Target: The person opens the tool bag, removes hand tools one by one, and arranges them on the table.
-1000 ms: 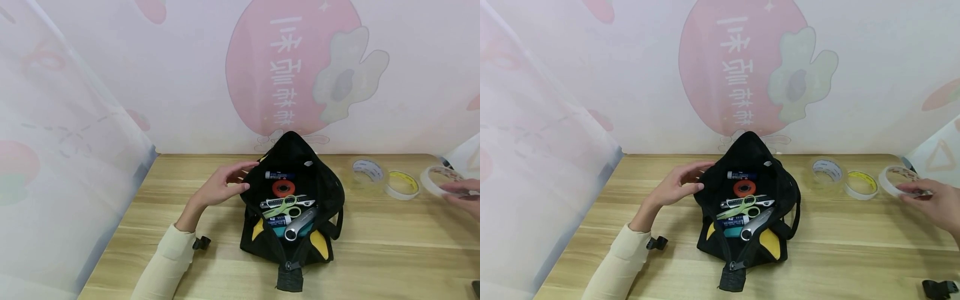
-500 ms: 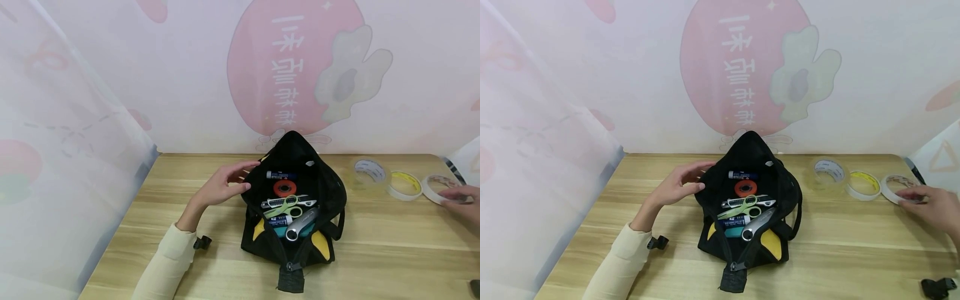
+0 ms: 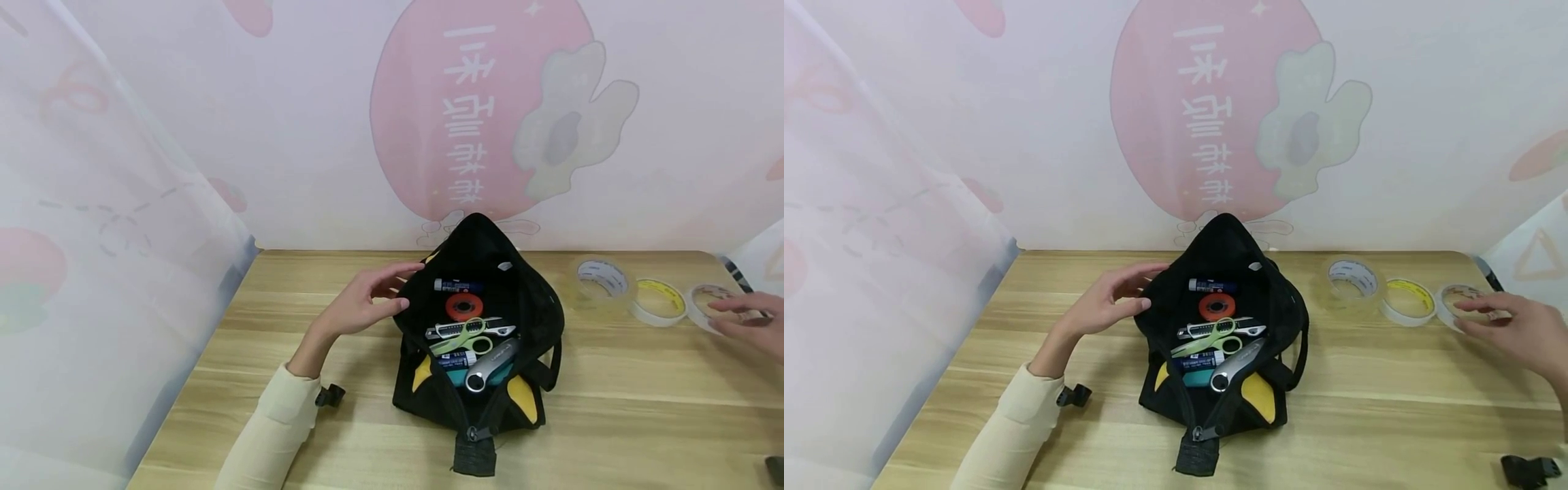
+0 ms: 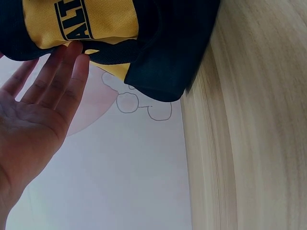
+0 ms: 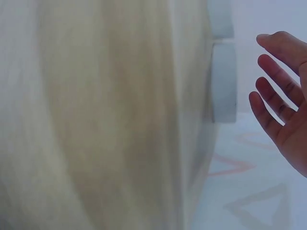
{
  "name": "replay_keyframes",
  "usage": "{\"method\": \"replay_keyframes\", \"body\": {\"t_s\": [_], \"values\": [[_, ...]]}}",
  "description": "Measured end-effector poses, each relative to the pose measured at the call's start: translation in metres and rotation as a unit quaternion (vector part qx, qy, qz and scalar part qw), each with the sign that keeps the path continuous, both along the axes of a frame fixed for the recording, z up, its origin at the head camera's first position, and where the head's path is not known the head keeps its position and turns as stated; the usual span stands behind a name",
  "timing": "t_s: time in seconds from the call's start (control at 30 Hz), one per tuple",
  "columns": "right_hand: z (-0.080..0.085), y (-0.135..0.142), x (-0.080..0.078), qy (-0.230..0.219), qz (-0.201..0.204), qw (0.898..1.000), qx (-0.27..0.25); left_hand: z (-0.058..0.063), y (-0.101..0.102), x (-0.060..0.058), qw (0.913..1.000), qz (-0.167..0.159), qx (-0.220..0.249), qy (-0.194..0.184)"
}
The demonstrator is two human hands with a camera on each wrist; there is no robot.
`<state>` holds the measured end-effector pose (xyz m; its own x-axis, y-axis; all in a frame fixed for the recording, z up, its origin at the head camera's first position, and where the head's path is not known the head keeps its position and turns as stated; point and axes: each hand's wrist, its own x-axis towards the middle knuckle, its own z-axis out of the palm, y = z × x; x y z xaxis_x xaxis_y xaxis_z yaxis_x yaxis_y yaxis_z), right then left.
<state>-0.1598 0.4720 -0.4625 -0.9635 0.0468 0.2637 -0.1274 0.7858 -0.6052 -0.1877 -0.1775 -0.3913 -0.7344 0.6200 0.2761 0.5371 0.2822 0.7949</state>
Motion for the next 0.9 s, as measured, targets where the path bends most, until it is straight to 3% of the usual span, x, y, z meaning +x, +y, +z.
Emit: {"method": "replay_keyframes", "body": {"t_s": [0.1,0.27,0.47,0.9], "values": [[0.011,-0.011,-0.002,0.003,0.030,0.999,-0.018,0.000,0.000,0.000,1.0000,0.001,-0.001,0.001],[0.025,-0.029,-0.001,0.012,0.071,0.997,0.001,0.000,0.000,-0.001,1.0000,0.000,0.001,0.000],[0.040,-0.052,0.001,0.005,0.070,0.997,0.010,0.001,0.001,-0.001,1.0000,0.001,-0.003,0.000],[0.067,-0.092,0.001,0.069,0.146,0.987,0.022,0.000,0.000,-0.001,1.0000,-0.002,0.002,-0.004]]}}
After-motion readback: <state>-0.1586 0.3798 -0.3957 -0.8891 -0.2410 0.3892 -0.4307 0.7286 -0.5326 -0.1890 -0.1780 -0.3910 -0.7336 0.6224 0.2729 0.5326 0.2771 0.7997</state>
